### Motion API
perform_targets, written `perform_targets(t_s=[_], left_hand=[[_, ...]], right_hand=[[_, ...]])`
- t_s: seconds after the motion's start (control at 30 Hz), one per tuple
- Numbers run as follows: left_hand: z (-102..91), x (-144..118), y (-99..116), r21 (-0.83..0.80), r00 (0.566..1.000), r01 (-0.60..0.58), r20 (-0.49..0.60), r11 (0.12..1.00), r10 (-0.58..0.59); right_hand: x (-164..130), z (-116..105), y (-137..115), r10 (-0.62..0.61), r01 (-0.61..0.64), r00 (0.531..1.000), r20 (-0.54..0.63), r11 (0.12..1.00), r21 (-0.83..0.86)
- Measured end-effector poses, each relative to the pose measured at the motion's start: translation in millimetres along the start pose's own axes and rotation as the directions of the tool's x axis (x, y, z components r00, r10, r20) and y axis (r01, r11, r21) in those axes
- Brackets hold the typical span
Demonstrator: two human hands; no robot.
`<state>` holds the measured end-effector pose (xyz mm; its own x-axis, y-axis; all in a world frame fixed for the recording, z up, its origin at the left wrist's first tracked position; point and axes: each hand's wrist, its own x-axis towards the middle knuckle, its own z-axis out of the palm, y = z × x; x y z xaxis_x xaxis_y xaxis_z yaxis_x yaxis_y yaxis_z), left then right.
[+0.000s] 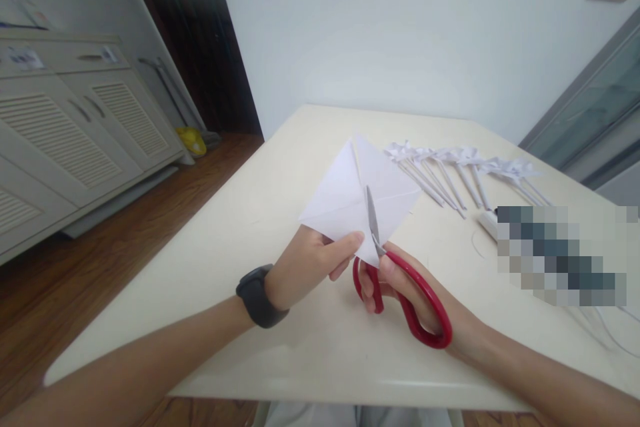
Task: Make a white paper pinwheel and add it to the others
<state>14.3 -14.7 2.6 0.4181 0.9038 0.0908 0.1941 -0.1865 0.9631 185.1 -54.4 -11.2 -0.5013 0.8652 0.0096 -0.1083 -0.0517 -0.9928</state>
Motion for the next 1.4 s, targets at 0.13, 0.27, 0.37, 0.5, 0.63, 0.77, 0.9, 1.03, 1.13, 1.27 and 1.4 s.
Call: perform_targets(t_s=[0.13, 0.27, 0.37, 0.5, 0.63, 0.77, 0.9, 1.03, 1.13, 1.27, 1.4], left_hand=[[0.4, -0.5, -1.2, -0.006, 1.0, 0.002, 0.004, 1.0, -0.002], [0.3, -0.1, -0.1, 0.003, 1.0, 0.002, -0.003, 1.0, -0.002], [0.3, 0.1, 1.0, 0.017, 1.0, -0.004, 0.0, 1.0, 0.004], [0.5, -0.2, 2.8, 0.049, 1.0, 0.003, 0.003, 0.999, -0.003], [1.2, 0.6, 4.1, -0.009, 0.999, -0.033, -0.014, 0.999, 0.033], [1.1, 1.8, 3.2, -0.032, 0.996, -0.061, -0.06, 0.998, 0.059], [0.1, 1.1, 1.3, -0.026, 0.999, -0.038, -0.033, 0.999, 0.037], [-1.0, -0.1, -0.3, -0.009, 1.0, -0.025, -0.013, 1.0, 0.025], [-1.5, -0.2, -0.8, 0.01, 1.0, -0.02, -0.019, 1.0, 0.021], [-1.6, 0.1, -0.3, 0.02, 1.0, -0.018, -0.02, 1.0, 0.018], [-1.7, -0.2, -0.6, 0.052, 1.0, -0.009, -0.018, 0.999, 0.01]], right_hand=[[0.2, -0.7, 1.2, 0.012, -0.012, 1.0, -0.026, 1.0, -0.023], [-0.9, -1.8, 1.3, 0.046, -0.047, 0.999, -0.028, 0.999, -0.027], [-0.7, -0.9, 0.8, 0.038, -0.038, 0.999, -0.01, 0.999, -0.01], [-0.5, -1.0, 0.0, 0.045, -0.046, 0.999, -0.015, 0.999, -0.012], [-2.1, -3.2, -0.3, 0.053, -0.054, 0.998, -0.016, 0.998, -0.044], [-2.1, -4.4, -0.5, 0.039, -0.039, 0.999, -0.007, 0.999, -0.036], [-0.3, -4.3, -1.4, 0.045, -0.045, 0.999, -0.008, 0.999, -0.025], [-0.1, -2.5, -3.7, 0.036, -0.036, 0.999, -0.004, 0.999, -0.015], [-1.2, -2.0, -4.8, 0.038, -0.038, 0.999, -0.001, 0.999, -0.033], [-1.9, -2.8, -2.9, 0.06, -0.06, 0.998, -0.002, 0.995, -0.081], [-0.9, -1.4, -0.5, 0.043, -0.041, 0.999, 0.02, 0.996, -0.074]])
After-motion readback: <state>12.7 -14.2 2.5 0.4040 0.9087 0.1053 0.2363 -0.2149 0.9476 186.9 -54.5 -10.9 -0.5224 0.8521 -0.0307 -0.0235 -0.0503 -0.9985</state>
